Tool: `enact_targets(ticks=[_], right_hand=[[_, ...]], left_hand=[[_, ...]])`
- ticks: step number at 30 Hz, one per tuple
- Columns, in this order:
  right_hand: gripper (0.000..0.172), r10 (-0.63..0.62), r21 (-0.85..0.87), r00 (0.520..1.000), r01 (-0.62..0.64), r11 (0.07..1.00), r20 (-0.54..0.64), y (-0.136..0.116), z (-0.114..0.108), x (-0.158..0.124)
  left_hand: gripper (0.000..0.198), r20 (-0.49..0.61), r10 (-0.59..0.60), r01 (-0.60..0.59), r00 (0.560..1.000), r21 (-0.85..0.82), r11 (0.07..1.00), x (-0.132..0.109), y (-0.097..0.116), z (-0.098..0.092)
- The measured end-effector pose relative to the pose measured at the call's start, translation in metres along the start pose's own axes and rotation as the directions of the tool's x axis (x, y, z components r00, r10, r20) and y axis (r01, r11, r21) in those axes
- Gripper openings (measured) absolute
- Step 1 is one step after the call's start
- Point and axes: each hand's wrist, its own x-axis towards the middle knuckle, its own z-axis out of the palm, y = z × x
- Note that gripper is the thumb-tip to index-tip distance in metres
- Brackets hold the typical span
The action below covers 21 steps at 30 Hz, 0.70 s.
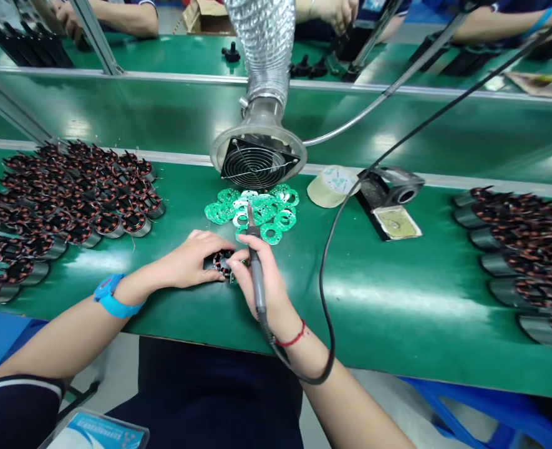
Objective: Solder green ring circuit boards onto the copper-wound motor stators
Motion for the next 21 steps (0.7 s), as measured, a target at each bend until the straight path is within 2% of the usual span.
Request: enact_targets(ticks=[3, 6, 9, 11, 13, 15, 17, 21], right_hand=[[0.044, -0.103, -0.279, 0.995, 0.094, 0.956, -0.015, -0.002, 0.002, -0.009], [0.042, -0.116, -0.471, 0.993, 0.117, 0.874, 0.032, -0.004, -0.003, -0.016], [0.042, -0.018, -0.516, 0.992, 0.081, 0.853, 0.126, -0.005, -0.014, -0.015], [0.046, 0.052, -0.498, 0.99, 0.02, 0.867, 0.13, -0.006, -0.022, -0.011], [0.048, 0.075, -0.475, 0.991, -0.015, 0.88, 0.107, -0.007, -0.028, -0.006], [0.047, 0.042, -0.479, 0.994, 0.01, 0.878, 0.097, -0.01, -0.031, 0.0], [0.043, -0.032, -0.523, 0.993, 0.087, 0.848, 0.113, -0.013, -0.03, 0.006], [0.037, -0.175, -0.665, 0.959, 0.282, 0.692, 0.224, -0.023, -0.022, 0.017]], left_hand=[[0.048, 0.055, -0.007, 0.009, 0.998, -0.043, 0.999, -0.004, -0.002, -0.009], [0.05, 0.143, 0.005, 0.011, 0.99, -0.104, 0.995, -0.007, -0.004, -0.02], [0.042, 0.143, -0.034, 0.051, 0.989, -0.118, 0.992, -0.008, -0.002, -0.023], [0.039, 0.117, -0.06, 0.071, 0.991, -0.091, 0.993, -0.007, 0.0, -0.022], [0.045, 0.115, -0.05, 0.058, 0.992, -0.064, 0.996, -0.007, 0.0, -0.021], [0.054, 0.121, -0.025, 0.033, 0.992, -0.065, 0.997, -0.008, -0.001, -0.021], [0.051, 0.121, -0.017, 0.03, 0.993, -0.103, 0.994, -0.008, -0.003, -0.022], [0.038, 0.031, -0.045, 0.05, 0.999, -0.179, 0.983, -0.004, -0.006, -0.017]])
